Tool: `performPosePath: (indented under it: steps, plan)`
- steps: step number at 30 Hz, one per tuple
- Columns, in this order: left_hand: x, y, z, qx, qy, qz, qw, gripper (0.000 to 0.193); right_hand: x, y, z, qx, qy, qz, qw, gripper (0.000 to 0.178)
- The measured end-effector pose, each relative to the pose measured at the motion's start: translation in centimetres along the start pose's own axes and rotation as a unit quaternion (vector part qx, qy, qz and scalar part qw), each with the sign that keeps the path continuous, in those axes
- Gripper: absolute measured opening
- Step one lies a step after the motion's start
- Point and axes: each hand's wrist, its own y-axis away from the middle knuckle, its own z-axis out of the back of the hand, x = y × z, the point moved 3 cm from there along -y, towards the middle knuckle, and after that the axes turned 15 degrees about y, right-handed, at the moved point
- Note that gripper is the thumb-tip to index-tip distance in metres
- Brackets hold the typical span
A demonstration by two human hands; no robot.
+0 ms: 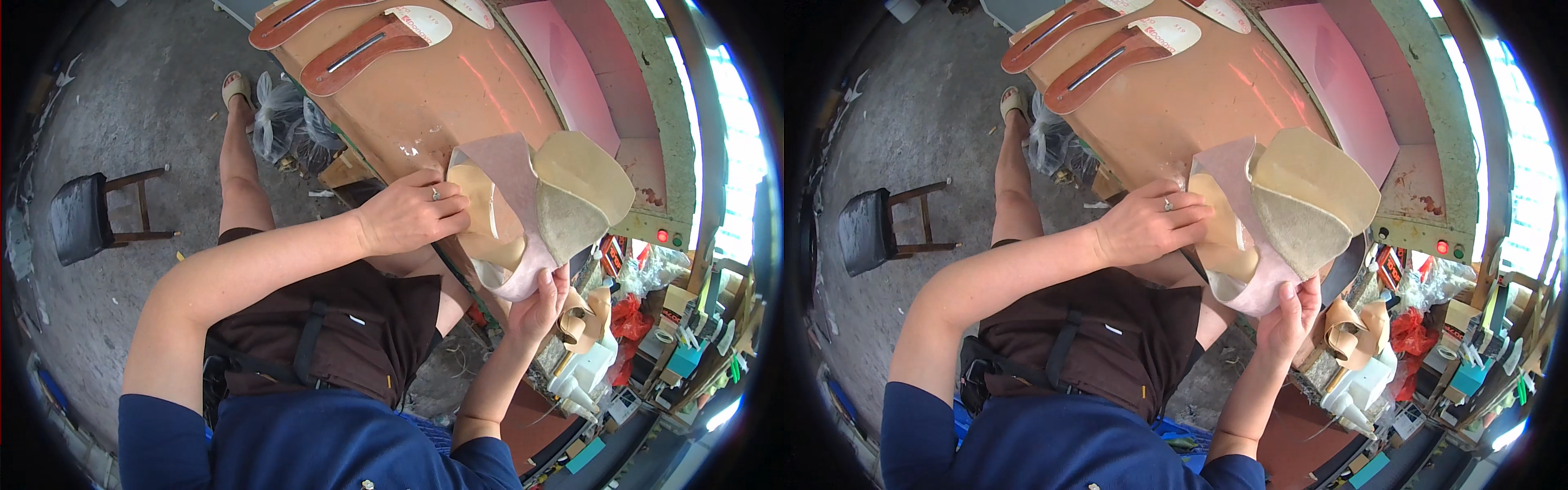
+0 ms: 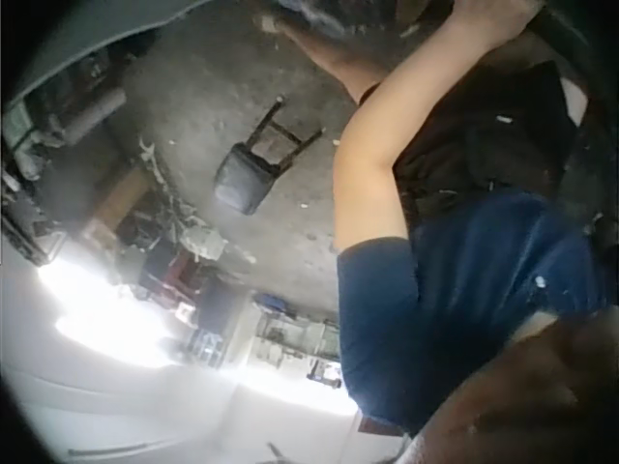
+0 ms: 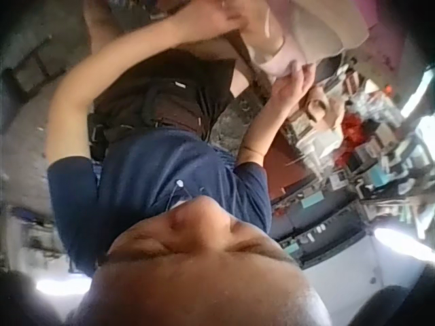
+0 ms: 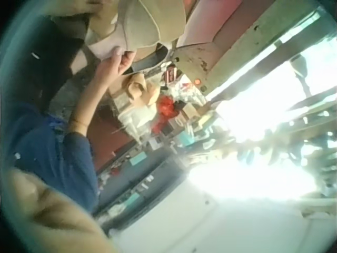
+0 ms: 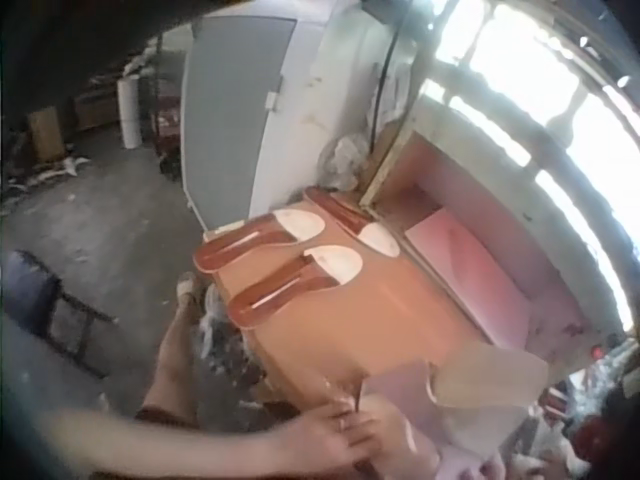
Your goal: The person is manually assembling shoe components, specifically attaching the upper material to a reinforced structure.
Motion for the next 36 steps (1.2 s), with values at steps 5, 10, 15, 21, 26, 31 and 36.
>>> performPosePath:
  steps: [5, 10, 15, 21, 26, 31, 36]
  plan:
    - [-0.4, -1.3, 0.5, 0.037, -0.014, 0.004, 0.999, 0.012, 0.3, -1.7, -0.9, 0.010, -0.186, -0.026, 0.982, 0.042]
    - [-2.1, -0.2, 0.2, -0.058, 0.172, 0.045, 0.982, 0.014, -1.9, -5.3, -3.3, 0.064, 0.261, -0.021, 0.963, 0.036]
    - [-1.8, 1.0, -0.9, -0.035, 0.161, 0.053, 0.985, 0.016, -3.7, -7.6, -3.8, 0.032, 0.287, -0.156, 0.945, 0.021]
    - [-1.7, 1.3, -1.0, -0.065, 0.149, 0.041, 0.986, 0.015, -2.8, -8.8, -4.5, 0.062, 0.238, -0.040, 0.968, 0.027]
    - [-1.6, 1.5, -1.1, -0.081, 0.168, 0.049, 0.981, 0.016, -2.9, -7.0, -3.8, 0.011, 0.340, -0.018, 0.940, 0.032]
    - [-1.4, 1.5, -1.2, -0.071, 0.169, 0.049, 0.982, 0.015, -2.0, -5.9, -4.2, 0.005, 0.395, -0.027, 0.918, 0.037]
    - [-1.3, 1.5, -1.1, -0.063, 0.169, 0.053, 0.982, 0.016, -0.2, -4.6, -5.4, 0.062, 0.348, 0.042, 0.935, 0.043]
